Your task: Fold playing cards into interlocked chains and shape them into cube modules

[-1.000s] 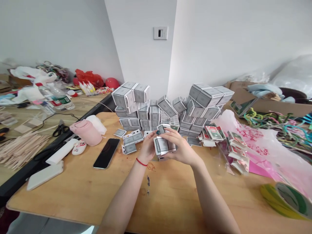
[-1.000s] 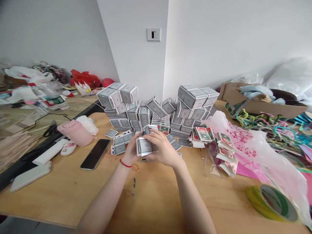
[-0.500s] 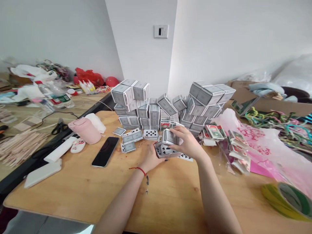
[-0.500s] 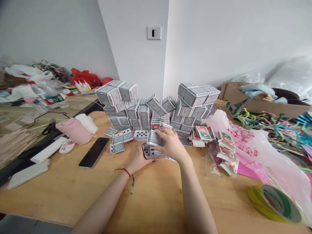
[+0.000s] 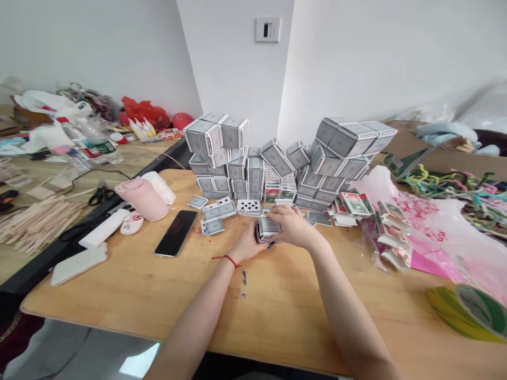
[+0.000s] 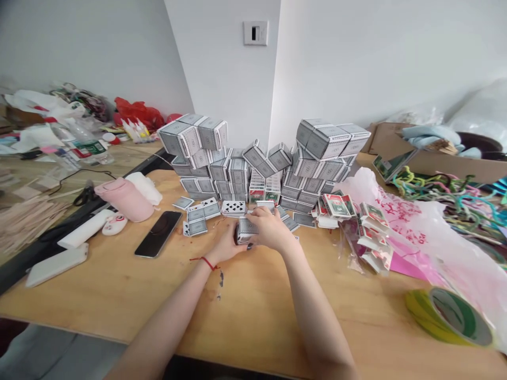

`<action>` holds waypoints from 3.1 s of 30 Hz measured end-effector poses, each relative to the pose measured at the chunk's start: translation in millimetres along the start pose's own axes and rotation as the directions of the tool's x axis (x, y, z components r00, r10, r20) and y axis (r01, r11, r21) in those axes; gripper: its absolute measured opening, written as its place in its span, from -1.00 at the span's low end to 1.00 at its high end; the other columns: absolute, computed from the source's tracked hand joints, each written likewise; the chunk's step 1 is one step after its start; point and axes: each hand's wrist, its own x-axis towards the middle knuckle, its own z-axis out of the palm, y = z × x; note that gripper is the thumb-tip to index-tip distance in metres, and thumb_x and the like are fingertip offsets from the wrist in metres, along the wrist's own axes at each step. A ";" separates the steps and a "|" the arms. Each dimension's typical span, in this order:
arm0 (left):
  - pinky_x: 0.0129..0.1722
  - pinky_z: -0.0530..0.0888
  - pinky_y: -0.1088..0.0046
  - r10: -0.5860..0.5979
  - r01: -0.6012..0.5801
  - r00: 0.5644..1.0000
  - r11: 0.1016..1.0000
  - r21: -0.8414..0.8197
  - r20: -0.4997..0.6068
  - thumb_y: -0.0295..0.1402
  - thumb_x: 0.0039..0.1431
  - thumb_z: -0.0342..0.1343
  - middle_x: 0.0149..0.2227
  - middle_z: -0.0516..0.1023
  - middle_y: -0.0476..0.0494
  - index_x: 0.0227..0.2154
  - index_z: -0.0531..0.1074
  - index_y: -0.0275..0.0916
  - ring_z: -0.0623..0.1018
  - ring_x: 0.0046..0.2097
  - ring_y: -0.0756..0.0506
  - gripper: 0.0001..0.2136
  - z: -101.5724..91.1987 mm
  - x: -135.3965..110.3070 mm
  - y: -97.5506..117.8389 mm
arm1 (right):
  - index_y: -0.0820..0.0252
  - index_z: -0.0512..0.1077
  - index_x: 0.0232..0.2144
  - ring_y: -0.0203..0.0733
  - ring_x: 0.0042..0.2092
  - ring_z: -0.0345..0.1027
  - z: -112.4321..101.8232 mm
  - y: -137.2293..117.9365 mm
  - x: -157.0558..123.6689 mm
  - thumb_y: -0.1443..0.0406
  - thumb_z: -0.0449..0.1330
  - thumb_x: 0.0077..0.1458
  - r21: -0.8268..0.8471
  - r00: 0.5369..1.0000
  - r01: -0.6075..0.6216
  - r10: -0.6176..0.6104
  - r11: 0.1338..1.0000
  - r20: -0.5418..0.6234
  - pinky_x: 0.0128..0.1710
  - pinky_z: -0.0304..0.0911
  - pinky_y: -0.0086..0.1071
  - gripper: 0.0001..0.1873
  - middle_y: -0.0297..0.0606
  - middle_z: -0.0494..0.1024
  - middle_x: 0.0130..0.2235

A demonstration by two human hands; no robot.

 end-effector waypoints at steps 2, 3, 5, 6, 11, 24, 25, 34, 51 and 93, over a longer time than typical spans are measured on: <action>-0.06 0.32 0.20 0.017 -0.017 1.000 1.000 0.026 -0.002 -0.44 -0.30 0.30 -0.07 0.39 -0.24 -0.10 0.26 -0.23 0.39 -0.02 -0.23 -0.41 -0.3 0.5 -1.7 | 0.12 0.25 0.03 -0.02 0.05 0.09 1.0 -1.4 0.2 0.25 0.30 -0.19 -0.020 1.000 0.001 -0.001 1.000 0.006 0.05 -0.10 0.04 -0.33 -0.10 0.35 -0.05; -0.07 0.33 0.20 0.022 -0.022 1.000 0.999 0.037 -0.001 -0.44 -0.30 0.30 -0.07 0.40 -0.24 -0.10 0.27 -0.22 0.40 -0.03 -0.23 -0.41 -0.5 0.6 -2.3 | 0.12 0.24 0.04 -0.01 0.05 0.09 1.2 -2.1 0.2 0.26 0.30 -0.18 -0.030 1.000 -0.001 0.001 1.000 0.010 0.05 -0.11 0.05 -0.33 -0.10 0.35 -0.06; -0.09 0.34 0.21 0.030 -0.031 1.000 0.998 0.056 0.007 -0.44 -0.30 0.30 -0.08 0.40 -0.24 -0.09 0.26 -0.22 0.41 -0.04 -0.23 -0.40 -1.0 0.3 -3.0 | 0.12 0.25 0.03 0.00 0.05 0.09 1.3 -3.9 0.4 0.26 0.29 -0.17 -0.052 1.000 -0.005 0.005 0.999 0.010 0.05 -0.12 0.08 -0.34 -0.09 0.35 -0.06; -0.09 0.34 0.21 0.030 -0.031 0.999 0.997 0.064 0.012 -0.44 -0.29 0.29 -0.07 0.40 -0.23 -0.08 0.25 -0.22 0.41 -0.04 -0.23 -0.39 -1.3 0.1 -3.3 | 0.12 0.25 0.03 0.01 0.05 0.08 1.3 -4.9 0.5 0.27 0.29 -0.17 -0.062 1.000 -0.004 0.005 0.998 0.008 0.05 -0.13 0.10 -0.35 -0.09 0.35 -0.06; -0.07 0.33 0.20 0.006 -0.008 0.999 0.998 0.066 0.039 -0.46 -0.26 0.26 -0.04 0.37 -0.25 -0.04 0.23 -0.22 0.39 -0.02 -0.24 -0.39 -1.6 -0.5 -5.8 | 0.13 0.24 0.03 0.01 0.07 0.07 0.4 -8.9 1.2 0.29 0.26 -0.12 -0.093 1.000 0.008 -0.009 0.996 -0.007 0.06 -0.17 0.14 -0.39 -0.07 0.34 -0.05; -0.02 0.30 0.18 0.034 -0.037 0.998 0.998 0.050 0.062 -0.49 -0.23 0.23 -0.02 0.38 -0.26 0.00 0.21 -0.20 0.37 0.01 -0.24 -0.37 -1.0 0.0 -5.4 | 0.10 0.25 0.02 0.05 0.06 0.07 1.0 -11.9 3.5 0.35 0.24 -0.12 -0.124 0.999 0.007 -0.012 0.992 -0.041 0.07 -0.19 0.14 -0.41 -0.06 0.34 -0.03; -0.02 0.31 0.18 0.035 -0.038 0.997 0.998 0.057 0.066 -0.49 -0.23 0.23 -0.02 0.37 -0.26 0.01 0.20 -0.20 0.37 0.01 -0.24 -0.36 -1.0 0.1 -5.8 | 0.11 0.25 0.02 0.05 0.07 0.07 0.6 -12.7 3.5 0.36 0.23 -0.12 -0.129 0.999 0.009 -0.015 0.992 -0.046 0.07 -0.18 0.14 -0.41 -0.06 0.34 -0.02; -0.02 0.32 0.21 0.068 -0.070 0.997 0.996 0.049 0.043 -0.54 -0.25 0.21 -0.04 0.40 -0.21 -0.03 0.27 -0.17 0.40 -0.01 -0.21 -0.40 0.6 0.1 -6.9 | 0.11 0.24 0.02 0.04 0.08 0.05 -2.0 -17.2 4.3 0.40 0.23 -0.15 -0.127 0.998 0.023 -0.031 0.992 -0.059 0.07 -0.20 0.20 -0.39 -0.05 0.32 0.00; -0.03 0.36 0.24 0.017 -0.045 0.987 0.983 0.178 0.157 -0.49 -0.13 0.14 0.04 0.34 -0.20 0.06 0.11 -0.19 0.38 0.02 -0.18 -0.38 -1.3 -0.7 -4.1 | 0.13 0.22 0.03 -0.01 0.10 0.04 -1.9 -12.5 5.9 0.40 0.22 -0.12 -0.084 0.998 0.030 -0.035 0.996 -0.055 0.09 -0.22 0.14 -0.40 -0.09 0.32 0.01; 0.00 0.31 0.22 0.012 -0.036 0.993 0.978 0.204 0.115 -0.49 -0.14 0.17 0.02 0.30 -0.23 0.03 0.12 -0.22 0.33 0.05 -0.20 -0.40 -1.6 -0.6 -3.0 | 0.14 0.27 -0.01 0.02 0.06 0.08 -3.3 -20.0 4.3 0.39 0.21 -0.12 -0.122 1.000 -0.003 0.005 0.993 0.018 0.06 -0.15 0.09 -0.45 -0.05 0.33 -0.03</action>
